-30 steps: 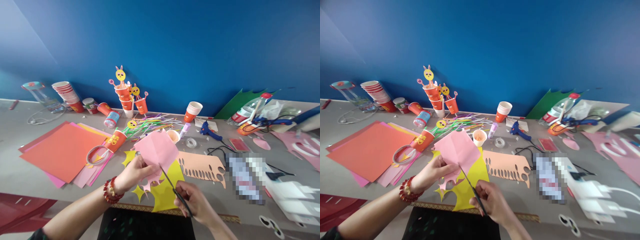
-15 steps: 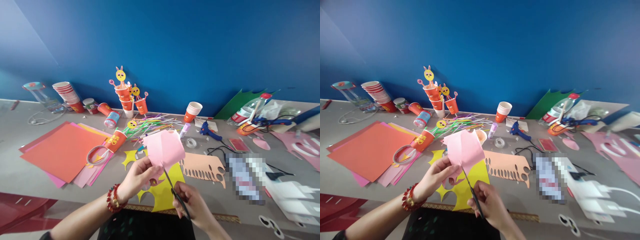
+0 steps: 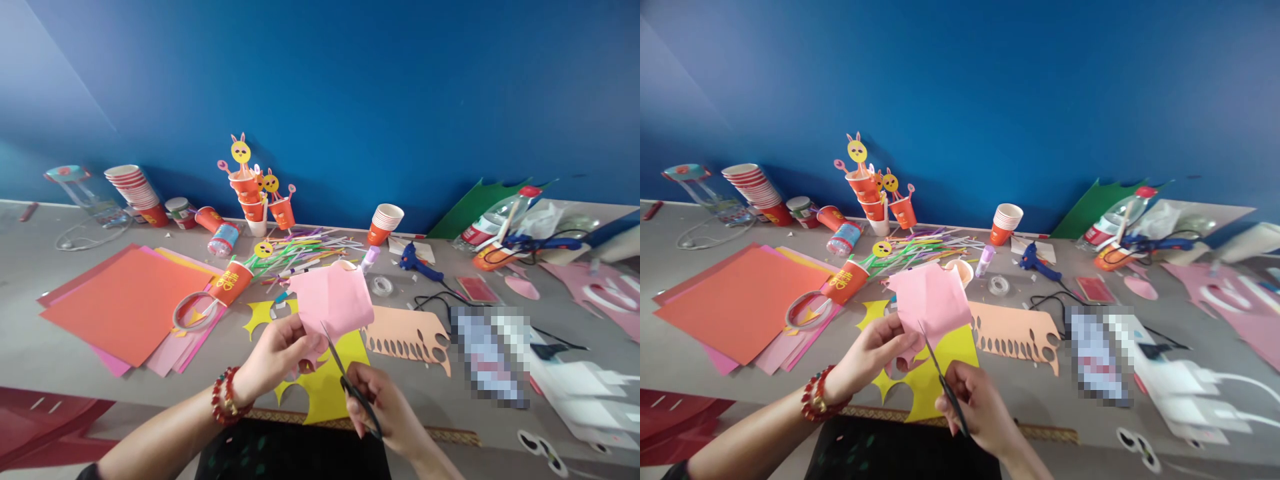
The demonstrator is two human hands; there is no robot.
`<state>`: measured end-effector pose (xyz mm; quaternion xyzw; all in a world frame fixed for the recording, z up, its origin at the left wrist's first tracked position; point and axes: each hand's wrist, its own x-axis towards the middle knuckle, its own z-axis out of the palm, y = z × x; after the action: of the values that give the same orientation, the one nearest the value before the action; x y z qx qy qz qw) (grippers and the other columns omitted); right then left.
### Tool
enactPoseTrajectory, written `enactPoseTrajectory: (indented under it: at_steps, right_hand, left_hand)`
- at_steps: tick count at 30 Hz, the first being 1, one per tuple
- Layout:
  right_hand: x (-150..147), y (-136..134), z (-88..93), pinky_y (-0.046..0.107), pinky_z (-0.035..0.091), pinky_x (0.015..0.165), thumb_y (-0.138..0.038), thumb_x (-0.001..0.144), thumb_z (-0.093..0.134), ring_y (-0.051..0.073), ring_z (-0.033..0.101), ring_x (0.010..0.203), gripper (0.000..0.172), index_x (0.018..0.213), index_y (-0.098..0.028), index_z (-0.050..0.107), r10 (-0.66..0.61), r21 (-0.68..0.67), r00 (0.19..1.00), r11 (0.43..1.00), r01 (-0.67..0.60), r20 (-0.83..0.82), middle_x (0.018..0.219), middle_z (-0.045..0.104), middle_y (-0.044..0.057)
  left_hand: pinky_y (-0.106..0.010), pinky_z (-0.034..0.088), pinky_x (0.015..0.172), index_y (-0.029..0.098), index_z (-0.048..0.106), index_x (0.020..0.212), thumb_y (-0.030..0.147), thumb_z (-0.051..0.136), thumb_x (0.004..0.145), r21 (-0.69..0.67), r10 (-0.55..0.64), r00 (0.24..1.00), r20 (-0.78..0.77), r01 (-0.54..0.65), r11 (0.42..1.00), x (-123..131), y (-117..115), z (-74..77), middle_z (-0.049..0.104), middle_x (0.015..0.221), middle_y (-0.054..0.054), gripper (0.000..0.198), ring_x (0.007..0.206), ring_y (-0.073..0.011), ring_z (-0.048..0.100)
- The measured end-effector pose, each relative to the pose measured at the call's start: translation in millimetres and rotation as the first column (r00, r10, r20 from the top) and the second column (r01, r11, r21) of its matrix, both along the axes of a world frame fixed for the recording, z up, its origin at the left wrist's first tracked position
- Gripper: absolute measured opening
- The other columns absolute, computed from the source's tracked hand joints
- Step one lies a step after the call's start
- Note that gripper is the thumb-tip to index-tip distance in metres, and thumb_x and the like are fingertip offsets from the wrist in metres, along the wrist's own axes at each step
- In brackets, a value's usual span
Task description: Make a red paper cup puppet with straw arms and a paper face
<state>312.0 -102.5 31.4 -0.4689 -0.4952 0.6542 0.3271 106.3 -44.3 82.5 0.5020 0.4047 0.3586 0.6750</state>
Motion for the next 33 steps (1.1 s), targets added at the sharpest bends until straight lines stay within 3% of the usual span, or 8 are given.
enactPoseTrajectory:
  at_steps: [20,33]
  right_hand:
    - [4.1,-0.1,-6.4,0.016,0.032,0.036,-0.063,0.069,0.078,0.005,0.044,0.035,0.058,0.066,-0.023,0.037,-0.016,0.018,1.000,1.000,0.016,-0.005,0.050,0.041,-0.011]
    - [5.0,0.1,-7.9,0.016,0.030,0.035,-0.057,0.068,0.080,0.004,0.041,0.033,0.055,0.064,-0.023,0.038,-0.012,-0.003,1.000,1.000,0.012,0.004,0.047,0.043,-0.011]
  left_hand:
    - [-0.012,0.040,0.041,0.014,0.063,0.089,0.038,0.062,0.089,0.063,-0.082,0.988,-0.129,0.091,0.994,-5.4,5.0,5.2,0.065,0.078,-0.002,0.024,0.054,-0.0069,0.060]
    - [-0.014,0.042,0.042,0.014,0.062,0.089,0.045,0.058,0.091,0.095,-0.110,0.978,-0.175,0.128,0.987,-8.8,8.3,3.9,0.067,0.075,-0.002,0.031,0.051,-0.0094,0.063]
